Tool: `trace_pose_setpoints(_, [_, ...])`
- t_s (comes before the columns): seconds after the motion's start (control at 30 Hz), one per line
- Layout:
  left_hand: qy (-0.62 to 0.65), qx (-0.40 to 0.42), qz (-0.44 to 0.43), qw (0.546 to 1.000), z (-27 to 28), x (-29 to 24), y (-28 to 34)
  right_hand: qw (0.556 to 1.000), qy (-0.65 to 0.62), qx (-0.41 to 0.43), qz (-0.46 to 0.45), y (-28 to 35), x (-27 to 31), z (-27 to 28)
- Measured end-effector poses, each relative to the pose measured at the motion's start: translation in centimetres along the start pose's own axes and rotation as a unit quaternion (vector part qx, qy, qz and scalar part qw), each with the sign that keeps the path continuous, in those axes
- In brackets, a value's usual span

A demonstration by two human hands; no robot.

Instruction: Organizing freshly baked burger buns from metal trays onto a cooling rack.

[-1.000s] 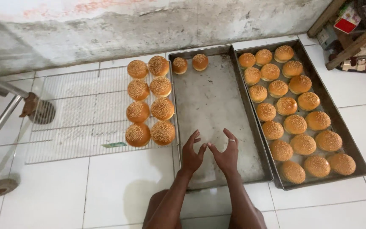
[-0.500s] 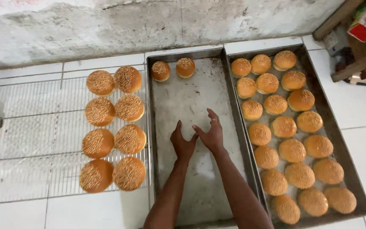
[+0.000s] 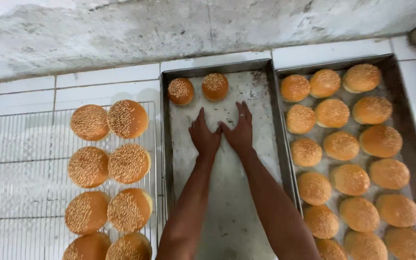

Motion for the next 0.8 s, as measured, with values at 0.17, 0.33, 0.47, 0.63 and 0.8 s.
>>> trace_pose_setpoints(0.17, [-0.04, 0.014, -0.008, 0.999, -0.9, -0.9, -3.8, 0.999, -0.007, -0.028, 0.04, -4.3, -0.9, -2.1])
trace_pose_setpoints(0.33, [-0.068, 0.022, -0.033, 0.997, -1.2, -2.8, -7.7, 0.999, 0.0, -0.029, 0.015, -7.9, 0.8, -2.3])
trace_pose_setpoints(0.47, [-0.074, 0.035, -0.042, 0.996, -1.6, -3.6, -7.6, 0.999, 0.019, -0.025, -0.007, -8.9, 1.6, -2.6])
trace_pose_setpoints(0.63, [-0.052, 0.037, -0.061, 0.996, -1.4, -3.3, -7.9, 0.998, 0.037, -0.051, -0.011, -9.1, 1.3, -3.0])
trace_pose_setpoints(0.8, [-0.038, 0.004, -0.108, 0.993, -1.0, -3.8, -7.9, 0.997, 0.039, -0.059, 0.034, -8.8, 0.9, -3.2])
Point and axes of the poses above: each hand's wrist, its own y-axis away from the middle knuckle, its own z-axis out of the back of the hand, x = y × z, the point moved 7 cm from there along -y, towards the middle knuckle, and after that the axes turned 15 degrees about -y, right-handed, at the moved point
